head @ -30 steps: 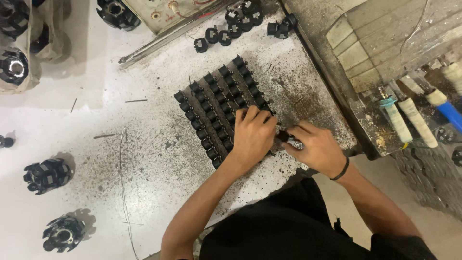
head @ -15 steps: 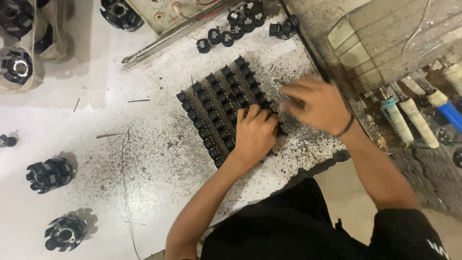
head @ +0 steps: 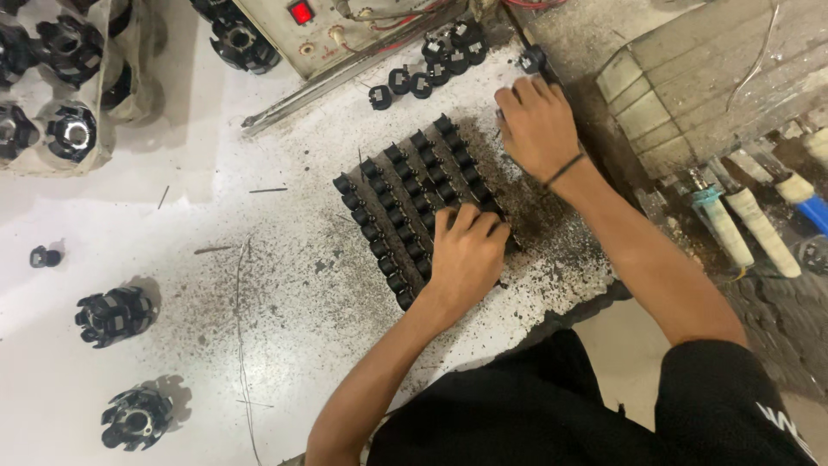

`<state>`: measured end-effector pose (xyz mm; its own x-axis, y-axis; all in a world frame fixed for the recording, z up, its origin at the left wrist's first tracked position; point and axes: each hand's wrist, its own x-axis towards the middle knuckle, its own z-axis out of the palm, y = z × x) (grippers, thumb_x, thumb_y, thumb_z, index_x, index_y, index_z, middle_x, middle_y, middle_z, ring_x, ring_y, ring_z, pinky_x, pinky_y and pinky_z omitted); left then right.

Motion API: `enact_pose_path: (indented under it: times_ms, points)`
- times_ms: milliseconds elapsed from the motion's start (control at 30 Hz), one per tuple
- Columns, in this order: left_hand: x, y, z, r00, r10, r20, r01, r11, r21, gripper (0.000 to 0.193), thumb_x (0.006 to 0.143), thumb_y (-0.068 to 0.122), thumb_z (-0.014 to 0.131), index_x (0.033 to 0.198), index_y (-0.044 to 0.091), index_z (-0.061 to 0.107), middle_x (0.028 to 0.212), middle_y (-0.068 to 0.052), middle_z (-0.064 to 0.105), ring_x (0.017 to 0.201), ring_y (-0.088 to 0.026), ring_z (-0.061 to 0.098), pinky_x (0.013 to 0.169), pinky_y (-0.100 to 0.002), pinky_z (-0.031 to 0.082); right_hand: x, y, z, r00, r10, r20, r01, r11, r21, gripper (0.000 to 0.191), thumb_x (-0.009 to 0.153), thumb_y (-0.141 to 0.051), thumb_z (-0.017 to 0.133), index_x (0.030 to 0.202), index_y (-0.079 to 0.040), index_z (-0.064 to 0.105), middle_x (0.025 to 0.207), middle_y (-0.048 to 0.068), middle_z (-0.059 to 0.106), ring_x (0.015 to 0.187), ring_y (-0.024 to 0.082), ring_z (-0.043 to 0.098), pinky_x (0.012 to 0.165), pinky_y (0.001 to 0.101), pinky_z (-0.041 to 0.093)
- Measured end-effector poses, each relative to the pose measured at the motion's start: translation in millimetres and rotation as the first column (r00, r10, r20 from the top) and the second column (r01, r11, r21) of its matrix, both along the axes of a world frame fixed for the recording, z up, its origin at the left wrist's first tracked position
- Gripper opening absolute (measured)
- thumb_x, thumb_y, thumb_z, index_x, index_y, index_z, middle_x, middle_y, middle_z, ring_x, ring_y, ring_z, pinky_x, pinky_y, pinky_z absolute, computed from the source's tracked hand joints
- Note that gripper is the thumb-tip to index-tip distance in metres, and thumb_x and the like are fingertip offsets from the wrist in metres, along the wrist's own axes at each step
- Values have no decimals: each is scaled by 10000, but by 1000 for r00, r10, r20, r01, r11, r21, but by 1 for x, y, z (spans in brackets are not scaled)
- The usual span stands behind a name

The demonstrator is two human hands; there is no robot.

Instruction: The person solders wire leads onto black plastic electrical components arranged in a grid on the workbench. They hold each component steady with one hand while applying a soldering iron to its terminal with the other, working through the rows one component at a time, and occasionally reach for the solder wire spool.

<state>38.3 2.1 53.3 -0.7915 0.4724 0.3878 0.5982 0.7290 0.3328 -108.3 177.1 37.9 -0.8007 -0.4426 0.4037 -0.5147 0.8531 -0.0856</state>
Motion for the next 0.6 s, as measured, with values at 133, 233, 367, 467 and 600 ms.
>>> enact_pose_path:
  times_ms: [133,233,367,467,600]
  points:
    - [7,8,-2,996,-47,79,42,997,62,111,770,151,743,847,81,704,917,-65,671,1001,-271,572,908,-491,419,66,32,1,993,37,115,-19,988,-155,463,863,-65,756,1290,50,618,1171,243,572,1028,398,607,858,463,525]
    - [7,14,-5,996,-33,77,34,999,-3,146,721,129,729,857,84,700,903,-80,650,990,-278,570,893,-491,418,119,46,9,952,33,306,55,960,-274,412,789,-47,783,1178,-4,653,1106,191,617,935,380,659,752,438,556]
    - [9,18,-8,996,-21,88,21,1000,4,128,739,108,724,863,91,698,907,-63,651,985,-272,569,893,-480,419,181,47,8,886,70,459,148,895,-421,373,745,-118,867,1049,-26,672,985,137,704,818,301,728,672,379,574]
    - [11,14,-10,997,-24,73,19,997,79,97,774,111,720,869,93,708,911,-40,663,977,-261,568,895,-478,416,201,40,-7,903,125,410,126,838,-531,313,751,-104,869,991,-17,689,990,125,731,851,286,736,695,351,584]
    - [11,12,-10,997,-23,67,19,998,56,17,827,82,704,832,96,713,916,-15,682,971,-234,578,914,-461,423,200,32,-25,953,137,271,40,827,-560,165,826,-28,816,944,-9,704,1032,119,744,872,257,750,712,322,604]
